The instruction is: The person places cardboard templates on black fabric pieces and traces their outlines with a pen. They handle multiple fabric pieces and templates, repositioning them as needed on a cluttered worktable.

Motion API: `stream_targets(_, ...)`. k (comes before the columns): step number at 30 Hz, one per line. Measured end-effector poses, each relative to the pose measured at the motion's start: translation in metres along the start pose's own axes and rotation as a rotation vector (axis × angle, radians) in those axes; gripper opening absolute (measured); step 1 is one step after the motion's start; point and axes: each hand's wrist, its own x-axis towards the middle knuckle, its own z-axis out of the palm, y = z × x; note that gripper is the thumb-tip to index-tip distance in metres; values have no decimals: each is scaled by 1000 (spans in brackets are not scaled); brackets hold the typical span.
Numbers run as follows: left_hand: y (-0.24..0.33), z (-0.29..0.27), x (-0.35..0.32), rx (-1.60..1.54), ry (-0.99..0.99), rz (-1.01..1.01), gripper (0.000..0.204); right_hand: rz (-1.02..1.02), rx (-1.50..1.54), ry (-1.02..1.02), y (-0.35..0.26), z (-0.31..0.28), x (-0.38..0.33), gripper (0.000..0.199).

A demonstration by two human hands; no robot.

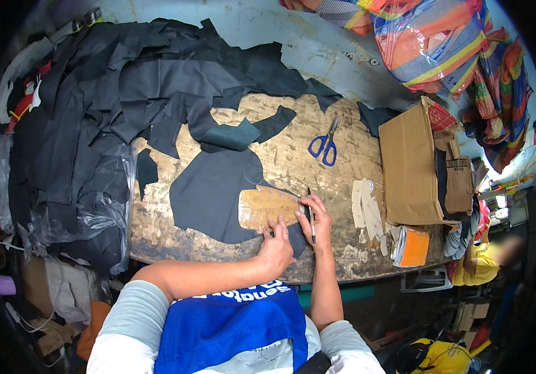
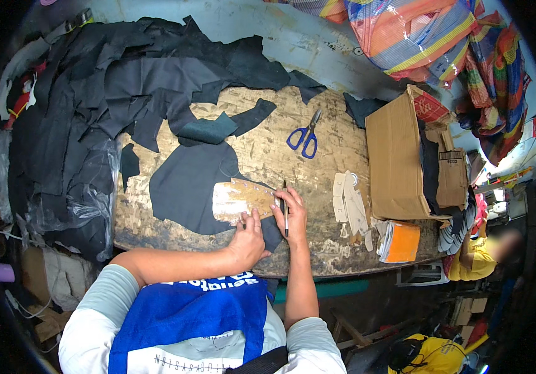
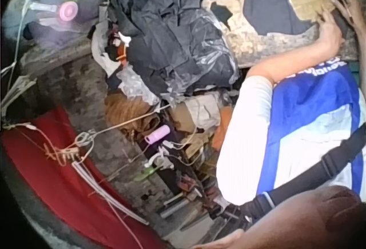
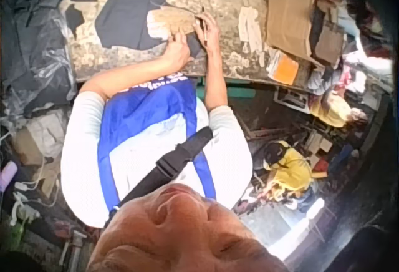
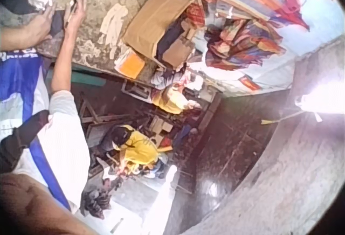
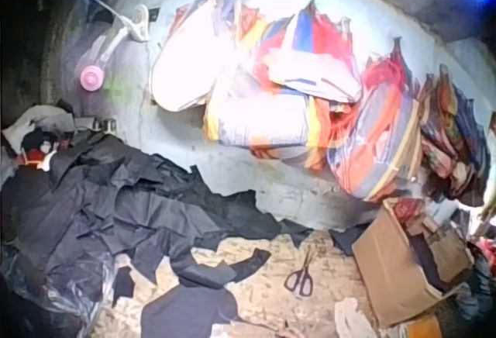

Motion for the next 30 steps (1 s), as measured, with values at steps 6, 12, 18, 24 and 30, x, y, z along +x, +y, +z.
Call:
stream_targets(6,0,1,-1,-1,23,-4,79,-5,-43,-11,-1,0,-2,30)
stream_targets(12,-1,1,-2,55,27,7,82,-56,-100,17,-4,0,0,27)
stream_targets(18,1,5,-1,106,29,18,77,195,342,-52,-43,-7,10,17)
stream_targets(24,2,22,3,127,53,154,55,50,186,-666,-87,10,17,14)
stream_targets(30,1,23,5,135,-12,189,53,-193,-93,-843,-89,24,36,17)
